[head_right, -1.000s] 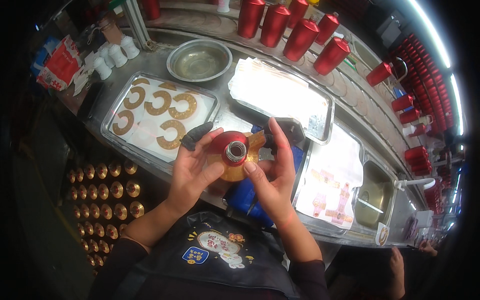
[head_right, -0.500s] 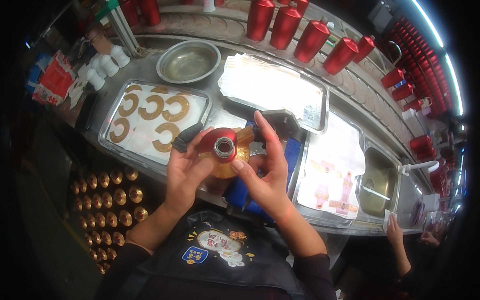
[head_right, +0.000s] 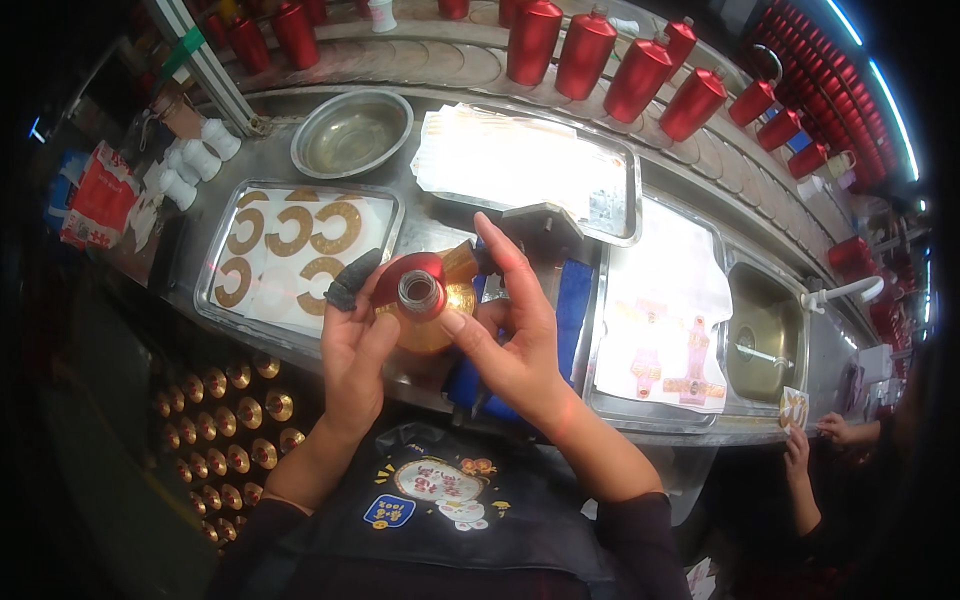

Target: The person applies gold crescent-shaped stickers to the necks of red cylindrical containers. They peel each sticker from a backing sheet, place it on the container neck, and smooth it into place. The person also applies a rectangular label to the body of the container and wipes the surface with a cloth.

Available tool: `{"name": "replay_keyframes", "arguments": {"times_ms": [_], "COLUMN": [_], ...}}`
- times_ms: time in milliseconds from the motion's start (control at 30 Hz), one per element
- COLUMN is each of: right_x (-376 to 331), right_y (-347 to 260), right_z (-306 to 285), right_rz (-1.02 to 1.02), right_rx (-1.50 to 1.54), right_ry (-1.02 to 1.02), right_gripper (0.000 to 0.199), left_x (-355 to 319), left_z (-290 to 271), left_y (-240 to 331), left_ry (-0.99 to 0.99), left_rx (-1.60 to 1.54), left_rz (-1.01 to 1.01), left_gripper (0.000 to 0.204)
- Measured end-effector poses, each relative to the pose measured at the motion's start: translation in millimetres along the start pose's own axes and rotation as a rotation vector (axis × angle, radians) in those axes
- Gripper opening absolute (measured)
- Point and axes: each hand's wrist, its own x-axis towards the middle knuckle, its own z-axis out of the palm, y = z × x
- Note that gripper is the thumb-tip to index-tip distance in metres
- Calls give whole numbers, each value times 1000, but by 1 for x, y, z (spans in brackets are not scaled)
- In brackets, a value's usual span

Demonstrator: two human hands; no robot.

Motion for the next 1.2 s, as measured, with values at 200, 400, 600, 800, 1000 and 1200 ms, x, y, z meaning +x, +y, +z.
{"name": "replay_keyframes", "arguments": {"times_ms": [200, 400, 600, 800, 1000, 1200], "right_x": [3, 4, 5, -1, 0, 1], "right_y": [6, 8, 5, 1, 3, 0], "right_z": [2, 1, 2, -1, -4, -8], "right_rz": [-46, -46, -26, -26, -16, 74], "right_rx": [-51, -63, -46, -26, -38, 34], "right_ry": [21, 26, 24, -12, -21, -49], "right_gripper": [76, 73, 71, 73, 75, 72], "left_x": [1, 2, 3, 1, 3, 2], "left_z": [5, 7, 6, 9, 3, 3], "left_y": [0, 1, 1, 2, -1, -2], "left_ry": [32, 42, 54, 48, 21, -40], "left_rx": [2, 25, 31, 50, 47, 193], "left_rz": [7, 37, 31, 5, -4, 72], "left_gripper": [52, 51, 52, 63, 71, 76]}}
